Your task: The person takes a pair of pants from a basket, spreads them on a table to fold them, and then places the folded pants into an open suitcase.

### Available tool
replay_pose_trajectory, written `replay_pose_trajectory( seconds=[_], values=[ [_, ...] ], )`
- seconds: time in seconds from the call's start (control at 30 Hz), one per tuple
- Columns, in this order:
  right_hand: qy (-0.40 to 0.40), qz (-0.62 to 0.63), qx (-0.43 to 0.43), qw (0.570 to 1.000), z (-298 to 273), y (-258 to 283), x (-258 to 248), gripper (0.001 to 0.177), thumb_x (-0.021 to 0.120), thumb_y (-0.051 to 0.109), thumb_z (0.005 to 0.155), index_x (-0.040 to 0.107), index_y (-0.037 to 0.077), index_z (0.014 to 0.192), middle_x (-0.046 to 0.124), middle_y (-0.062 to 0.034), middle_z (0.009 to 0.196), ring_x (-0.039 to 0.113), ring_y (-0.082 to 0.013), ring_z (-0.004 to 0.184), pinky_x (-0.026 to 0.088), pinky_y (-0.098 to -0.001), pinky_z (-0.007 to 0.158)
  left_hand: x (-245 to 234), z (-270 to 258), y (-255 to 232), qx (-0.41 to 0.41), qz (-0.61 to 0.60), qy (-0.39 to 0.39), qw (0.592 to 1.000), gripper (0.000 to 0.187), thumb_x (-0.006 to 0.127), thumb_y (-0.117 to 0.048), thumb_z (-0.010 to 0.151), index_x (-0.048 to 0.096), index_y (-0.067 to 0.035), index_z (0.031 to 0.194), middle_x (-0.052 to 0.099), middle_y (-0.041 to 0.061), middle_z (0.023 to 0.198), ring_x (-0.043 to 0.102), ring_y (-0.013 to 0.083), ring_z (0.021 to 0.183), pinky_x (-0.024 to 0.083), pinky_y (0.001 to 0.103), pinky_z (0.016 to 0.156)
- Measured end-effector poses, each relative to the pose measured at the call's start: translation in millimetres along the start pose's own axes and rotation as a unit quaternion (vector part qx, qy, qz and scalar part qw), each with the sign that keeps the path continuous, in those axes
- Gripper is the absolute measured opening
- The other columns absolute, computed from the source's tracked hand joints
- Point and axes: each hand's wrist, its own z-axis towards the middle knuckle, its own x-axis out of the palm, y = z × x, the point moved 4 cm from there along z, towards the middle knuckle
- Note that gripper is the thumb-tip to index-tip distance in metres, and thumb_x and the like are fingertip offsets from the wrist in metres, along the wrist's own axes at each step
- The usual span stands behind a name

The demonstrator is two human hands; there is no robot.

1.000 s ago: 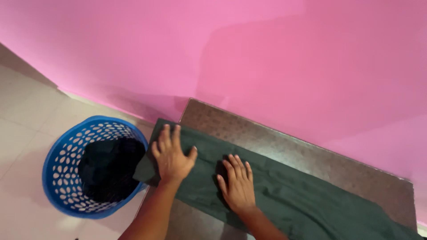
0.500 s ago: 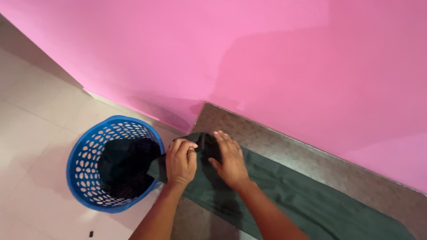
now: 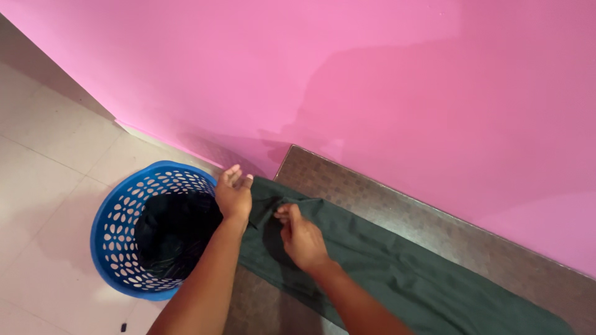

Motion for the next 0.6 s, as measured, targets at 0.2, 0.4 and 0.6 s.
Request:
replay_pose_trajectory(
  seconds=[0.2, 0.4, 0.6],
  values=[
    [0.023, 0.124, -0.073, 0.989, 15, -19, 14, 0.051, 0.051, -0.018, 0.08, 0.044, 0.002, 0.127, 0.048, -0.024, 0.154, 0.041, -0.036, 0.148, 0.038, -0.0408, 0.116, -16, -66, -64, 0.218, 0.251, -0.088, 0.939, 0.025, 0.077, -0.013, 0.08, 0.064, -0.002, 0.098, 0.068, 0.015, 0.094, 0.066, 0.0342, 0.09, 0.051, 0.045, 0.082],
    [-0.049, 0.019, -0.016, 0.999, 2, -18, 1, 0.05, 0.058, -0.005, 0.088, 0.051, 0.006, 0.136, 0.057, -0.0168, 0.145, 0.05, -0.0364, 0.141, 0.044, -0.0414, 0.112, 8, -93, -69, 0.149, 0.364, 0.164, 0.905, 0.037, 0.072, -0.033, 0.084, 0.064, -0.016, 0.117, 0.066, 0.008, 0.119, 0.06, 0.0302, 0.118, 0.043, 0.047, 0.103],
    [-0.155, -0.21, -0.006, 0.965, -74, -34, -41, 0.051, 0.065, 0.021, 0.091, 0.054, 0.008, 0.139, 0.053, -0.0138, 0.147, 0.045, -0.0342, 0.141, 0.033, -0.0477, 0.115, 19, -99, -41, 0.165, 0.514, 0.239, 0.807, 0.082, 0.055, -0.062, 0.092, 0.033, -0.017, 0.158, 0.022, 0.011, 0.167, 0.019, 0.0328, 0.153, 0.009, 0.063, 0.119]
  ],
)
